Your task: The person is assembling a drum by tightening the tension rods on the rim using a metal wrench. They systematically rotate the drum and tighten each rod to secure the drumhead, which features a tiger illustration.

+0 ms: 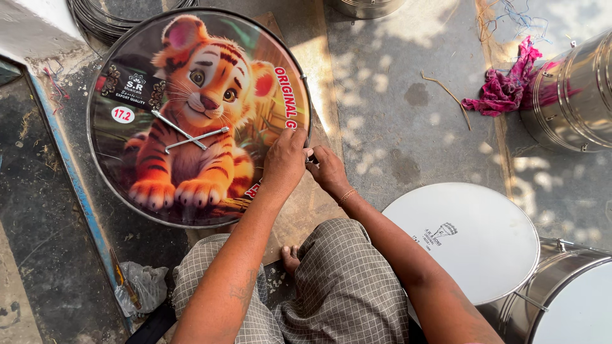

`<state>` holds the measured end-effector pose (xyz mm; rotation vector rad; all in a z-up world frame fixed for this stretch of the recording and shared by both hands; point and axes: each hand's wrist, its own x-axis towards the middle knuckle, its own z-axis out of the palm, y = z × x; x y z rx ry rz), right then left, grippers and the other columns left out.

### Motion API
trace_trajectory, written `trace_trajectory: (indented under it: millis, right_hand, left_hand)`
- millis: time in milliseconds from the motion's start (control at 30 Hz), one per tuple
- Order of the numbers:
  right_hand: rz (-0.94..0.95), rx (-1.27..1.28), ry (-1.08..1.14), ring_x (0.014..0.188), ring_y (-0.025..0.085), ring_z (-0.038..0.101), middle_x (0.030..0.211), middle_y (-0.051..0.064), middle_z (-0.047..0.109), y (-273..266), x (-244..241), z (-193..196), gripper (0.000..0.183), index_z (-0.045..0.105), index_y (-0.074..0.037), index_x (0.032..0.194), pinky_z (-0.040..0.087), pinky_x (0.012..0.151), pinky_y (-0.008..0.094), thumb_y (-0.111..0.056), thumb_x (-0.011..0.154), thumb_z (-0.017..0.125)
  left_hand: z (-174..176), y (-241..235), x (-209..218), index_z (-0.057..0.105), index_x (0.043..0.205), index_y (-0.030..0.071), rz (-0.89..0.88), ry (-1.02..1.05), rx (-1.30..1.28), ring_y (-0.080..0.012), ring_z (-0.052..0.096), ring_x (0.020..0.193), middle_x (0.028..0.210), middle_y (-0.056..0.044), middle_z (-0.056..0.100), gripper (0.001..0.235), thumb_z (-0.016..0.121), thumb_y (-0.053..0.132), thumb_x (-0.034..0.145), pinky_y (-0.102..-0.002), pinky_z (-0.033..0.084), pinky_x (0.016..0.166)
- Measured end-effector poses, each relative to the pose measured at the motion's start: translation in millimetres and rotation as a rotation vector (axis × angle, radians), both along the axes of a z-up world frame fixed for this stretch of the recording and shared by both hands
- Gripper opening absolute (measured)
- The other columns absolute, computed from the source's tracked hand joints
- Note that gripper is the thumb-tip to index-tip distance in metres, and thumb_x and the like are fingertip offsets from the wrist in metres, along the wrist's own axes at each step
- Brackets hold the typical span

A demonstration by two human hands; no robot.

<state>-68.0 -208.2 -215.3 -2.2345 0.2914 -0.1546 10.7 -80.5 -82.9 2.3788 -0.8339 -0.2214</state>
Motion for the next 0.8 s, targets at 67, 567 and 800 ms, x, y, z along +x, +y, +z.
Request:
trace_trajectory:
  millis: [67, 567, 800]
  right_hand:
    - [0.013, -0.092, -0.008, 0.099, 0.033, 0.068, 0.101, 0.011, 0.068, -3.3, 4.2, 0.9, 0.021, 0.065, -0.006, 0.102, 0.056, 0.086, 0.044, -0.011, 0.086, 0.078]
    - [0.332, -0.107, -0.184, 0.091, 0.026, 0.072, 0.107, 0.010, 0.069, 74.5, 76.3, 189.4, 0.015, 0.072, -0.008, 0.105, 0.057, 0.078, 0.040, -0.011, 0.090, 0.071]
    - [0.398, -0.648, -0.256, 0.101, 0.038, 0.060, 0.102, 0.016, 0.064, 150.8, 143.7, 154.1, 0.015, 0.064, -0.004, 0.097, 0.050, 0.081, 0.049, -0.012, 0.085, 0.067]
  left_hand:
    - [-0.7, -0.2, -1.0, 0.057, 0.108, 0.003, -0.004, -0.034, -0.014, -0.0378, 0.067, 0.096, 0.101, -0.017, 0.060, 0.029, 0.075, 0.017, 0.089, -0.050, 0.054, 0.080]
    - [27.4, 274.7, 108.7, 0.059, 0.122, 0.004, 0.782, -0.398, -0.358, -0.0289, 0.063, 0.108, 0.125, -0.017, 0.058, 0.039, 0.081, 0.022, 0.095, -0.037, 0.058, 0.084]
    - [-55.2, 355.7, 117.1, 0.057, 0.132, 0.002, 0.713, -0.189, -0.183, -0.0375, 0.060, 0.116, 0.124, -0.019, 0.063, 0.056, 0.080, 0.036, 0.095, -0.050, 0.047, 0.099]
